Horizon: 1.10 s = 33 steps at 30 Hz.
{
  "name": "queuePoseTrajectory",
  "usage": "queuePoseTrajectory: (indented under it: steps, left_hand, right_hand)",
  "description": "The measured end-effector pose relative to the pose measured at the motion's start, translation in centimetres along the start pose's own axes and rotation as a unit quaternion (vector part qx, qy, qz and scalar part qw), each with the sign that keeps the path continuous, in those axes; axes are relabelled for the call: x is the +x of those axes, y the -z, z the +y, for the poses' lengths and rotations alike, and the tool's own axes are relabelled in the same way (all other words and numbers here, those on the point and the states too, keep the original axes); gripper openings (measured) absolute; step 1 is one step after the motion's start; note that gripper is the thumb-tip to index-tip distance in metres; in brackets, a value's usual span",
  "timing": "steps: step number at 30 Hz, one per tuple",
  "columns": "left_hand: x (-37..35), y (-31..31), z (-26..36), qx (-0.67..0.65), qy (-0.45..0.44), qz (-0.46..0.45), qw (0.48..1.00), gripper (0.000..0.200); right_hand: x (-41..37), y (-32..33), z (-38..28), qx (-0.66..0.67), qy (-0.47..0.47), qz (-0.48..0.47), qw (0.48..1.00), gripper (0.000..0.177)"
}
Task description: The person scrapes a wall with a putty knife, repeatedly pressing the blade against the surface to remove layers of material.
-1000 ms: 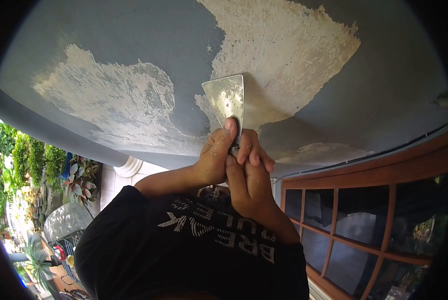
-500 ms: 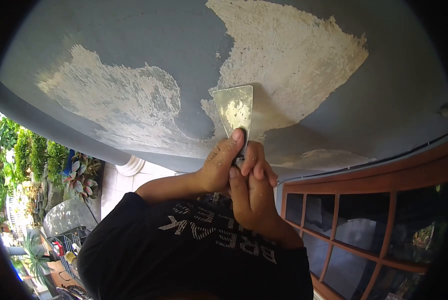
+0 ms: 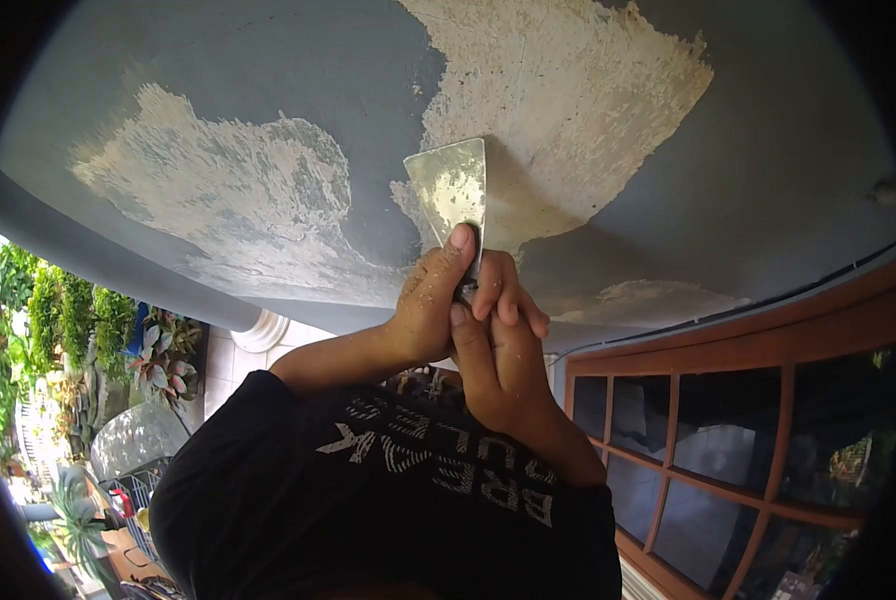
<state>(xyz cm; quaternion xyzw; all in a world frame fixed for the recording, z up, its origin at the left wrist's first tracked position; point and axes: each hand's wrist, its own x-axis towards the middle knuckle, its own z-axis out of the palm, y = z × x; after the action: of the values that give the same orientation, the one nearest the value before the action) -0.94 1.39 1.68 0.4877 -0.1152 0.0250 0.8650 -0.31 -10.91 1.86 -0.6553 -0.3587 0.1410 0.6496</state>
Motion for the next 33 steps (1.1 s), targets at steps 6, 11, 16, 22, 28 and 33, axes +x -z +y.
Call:
queuePoseTrajectory:
  steps: [6,11,16,22,28,33]
  left_hand:
    - [0.2,-0.7,1.2,-0.006,0.04,0.008,0.999,0.062]
    - [0.0,-0.9,0.7,-0.03,0.038,0.002,0.999,0.062]
    - [0.5,-0.6,0.7,-0.031,0.028,0.004,0.999,0.062]
    - [0.9,0.4,-0.5,0.001,-0.029,-0.033,0.999,0.066]
    - [0.8,-0.4,-1.1,-0.041,-0.046,-0.038,0.997,0.064]
    - [1.0,-0.6,-0.8,-0.048,-0.033,-0.018,0.998,0.057]
  right_hand:
    - [0.1,-0.5,-0.4,0.009,0.002,0.038,0.999,0.013]
    - [-0.4,-0.3,-1.2,0.043,-0.051,0.03,0.997,0.013]
    - [0.2,0.3,-0.3,0.022,-0.023,0.011,0.999,0.017]
    - [0.3,0.3,0.4,-0.043,0.019,0.018,0.999,0.019]
    - [0.2,1.2,0.1,-0.056,0.007,-0.005,0.998,0.021]
    - [0.5,1.5,0.8,-0.098,0.053,0.012,0.994,0.042]
